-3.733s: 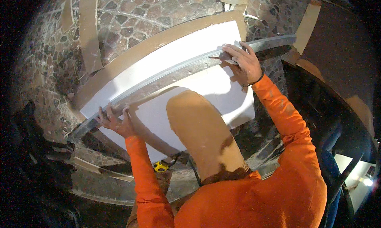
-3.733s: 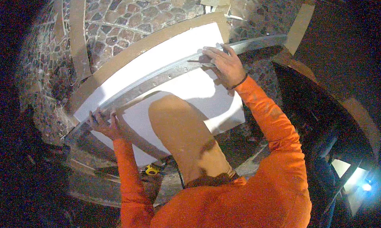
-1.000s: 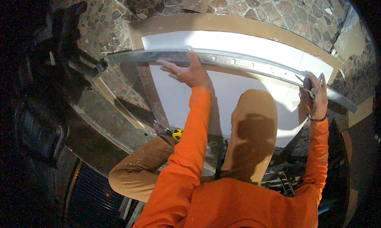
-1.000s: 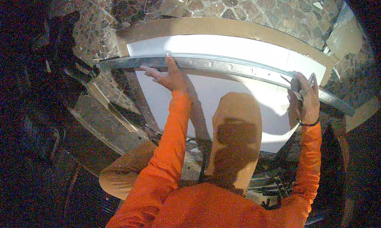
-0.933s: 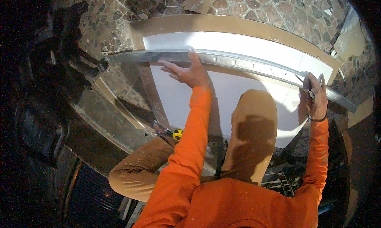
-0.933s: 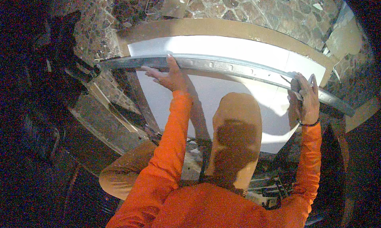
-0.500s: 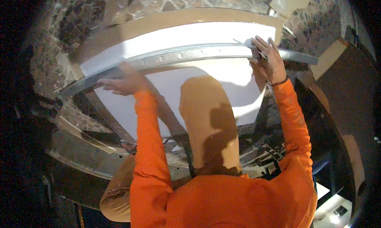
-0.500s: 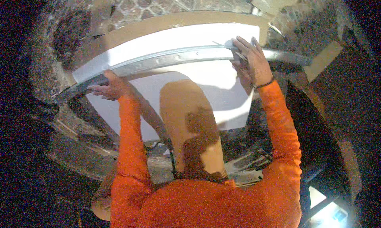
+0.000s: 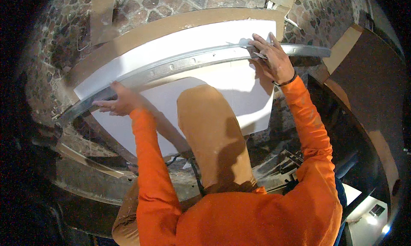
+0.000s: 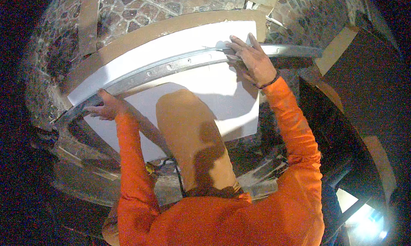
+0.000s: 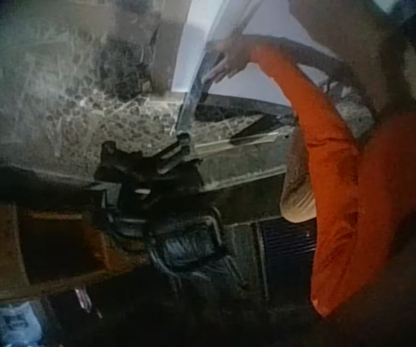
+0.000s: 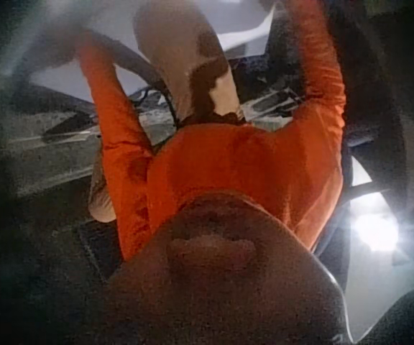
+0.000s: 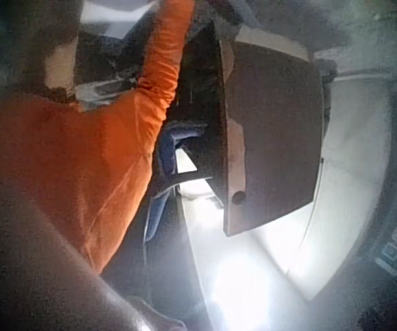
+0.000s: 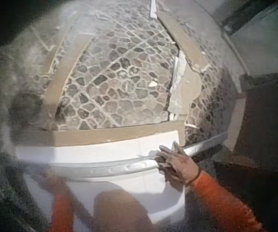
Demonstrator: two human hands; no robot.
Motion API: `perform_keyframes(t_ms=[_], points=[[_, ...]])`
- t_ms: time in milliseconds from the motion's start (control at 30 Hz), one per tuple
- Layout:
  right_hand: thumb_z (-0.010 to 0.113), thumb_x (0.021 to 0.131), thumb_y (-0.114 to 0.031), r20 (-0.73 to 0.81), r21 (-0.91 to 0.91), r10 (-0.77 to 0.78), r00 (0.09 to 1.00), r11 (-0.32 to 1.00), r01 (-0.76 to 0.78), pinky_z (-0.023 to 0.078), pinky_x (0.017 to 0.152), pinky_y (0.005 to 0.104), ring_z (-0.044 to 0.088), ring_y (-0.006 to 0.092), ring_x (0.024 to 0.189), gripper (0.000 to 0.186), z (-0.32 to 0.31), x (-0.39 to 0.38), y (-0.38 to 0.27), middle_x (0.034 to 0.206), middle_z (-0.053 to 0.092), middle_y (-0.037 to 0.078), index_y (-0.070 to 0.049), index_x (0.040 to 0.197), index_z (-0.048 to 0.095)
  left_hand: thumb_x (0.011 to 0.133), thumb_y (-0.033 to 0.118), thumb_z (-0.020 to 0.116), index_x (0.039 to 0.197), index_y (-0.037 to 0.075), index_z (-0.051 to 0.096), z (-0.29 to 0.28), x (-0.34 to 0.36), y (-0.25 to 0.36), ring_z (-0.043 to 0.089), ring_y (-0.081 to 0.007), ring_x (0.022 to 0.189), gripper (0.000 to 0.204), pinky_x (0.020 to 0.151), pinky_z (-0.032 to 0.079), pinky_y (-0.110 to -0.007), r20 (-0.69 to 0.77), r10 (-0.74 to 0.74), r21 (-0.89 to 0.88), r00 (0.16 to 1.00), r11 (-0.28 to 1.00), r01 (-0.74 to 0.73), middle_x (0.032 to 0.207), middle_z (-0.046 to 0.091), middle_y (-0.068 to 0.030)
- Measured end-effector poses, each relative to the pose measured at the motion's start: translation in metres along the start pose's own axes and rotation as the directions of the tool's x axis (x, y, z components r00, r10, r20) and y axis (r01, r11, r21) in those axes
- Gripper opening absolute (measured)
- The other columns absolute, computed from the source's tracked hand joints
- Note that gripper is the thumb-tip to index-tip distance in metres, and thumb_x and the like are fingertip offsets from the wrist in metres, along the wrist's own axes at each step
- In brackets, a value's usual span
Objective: The person measures a white board with a tape measure and marks it with a pen. Then they use a metal straightedge and a utility knife to cut the board along the marked line.
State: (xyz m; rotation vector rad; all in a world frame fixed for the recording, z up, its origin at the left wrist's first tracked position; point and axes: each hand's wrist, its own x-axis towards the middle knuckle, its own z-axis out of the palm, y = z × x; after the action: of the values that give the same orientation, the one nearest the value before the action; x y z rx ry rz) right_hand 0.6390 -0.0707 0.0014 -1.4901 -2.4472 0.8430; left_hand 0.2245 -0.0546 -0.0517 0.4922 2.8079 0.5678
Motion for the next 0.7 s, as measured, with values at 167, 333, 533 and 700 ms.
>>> perform_keyframes(t_ms=[167, 333, 533, 700], points=[[0.074, 0.073, 0.005, -0.04, 0.018, 0.0, 0.999, 1.0, 0.001, 0.025, 0.117, 0.0606, 0.05, 0.0329, 0.137, 0.049, -0.003, 0.002, -0.005, 0.141, 0.057, 0.012, -0.007, 0.116, 0.052, 0.088, 0.051, 0.066, 0.16, 0.01, 0.009, 0.002, 0.01, -0.015, 0.011, -0.0506, 0.149, 0.101, 0.121, 0.016, -0.053, 0.004, 0.112, -0.061, 0.994, 0.992, -0.112, 0.16, 0.007, -0.0345], [0.075, 0.07, -0.003, -0.001, -0.048, -0.033, 0.999, 0.998, 0.033, 0.023, 0.119, 0.0591, 0.047, 0.0305, 0.138, 0.08, -0.001, -0.002, 0.009, 0.149, 0.048, 0.015, -0.008, 0.142, 0.042, 0.088, 0.052, 0.066, 0.16, 0.01, 0.008, -0.001, 0.009, -0.012, 0.009, -0.0508, 0.149, 0.102, 0.121, 0.015, -0.053, 0.021, 0.099, -0.051, 0.995, 0.994, -0.098, 0.16, 0.005, -0.035], [0.075, 0.069, -0.005, -0.024, -0.045, -0.019, 1.0, 0.999, 0.018, 0.024, 0.119, 0.0588, 0.047, 0.0292, 0.138, 0.079, 0.005, -0.003, 0.01, 0.148, 0.05, 0.013, -0.009, 0.141, 0.043, 0.081, 0.066, 0.067, 0.16, 0.011, 0.009, 0.0, 0.009, -0.01, 0.017, -0.056, 0.145, 0.112, 0.117, 0.024, -0.057, 0.011, 0.079, -0.009, 0.997, 0.997, -0.079, 0.157, 0.005, -0.0415], [0.07, 0.073, 0.01, -0.054, -0.029, -0.012, 0.998, 1.0, 0.01, 0.028, 0.117, 0.0604, 0.05, 0.0328, 0.137, 0.051, 0.002, 0.004, 0.001, 0.144, 0.056, 0.011, -0.008, 0.115, 0.047, 0.08, 0.067, 0.068, 0.16, 0.017, 0.009, 0.007, 0.02, -0.027, 0.018, -0.0573, 0.144, 0.112, 0.116, 0.024, -0.06, -0.045, 0.103, 0.027, 0.994, 0.994, -0.102, 0.158, 0.007, -0.0396]])
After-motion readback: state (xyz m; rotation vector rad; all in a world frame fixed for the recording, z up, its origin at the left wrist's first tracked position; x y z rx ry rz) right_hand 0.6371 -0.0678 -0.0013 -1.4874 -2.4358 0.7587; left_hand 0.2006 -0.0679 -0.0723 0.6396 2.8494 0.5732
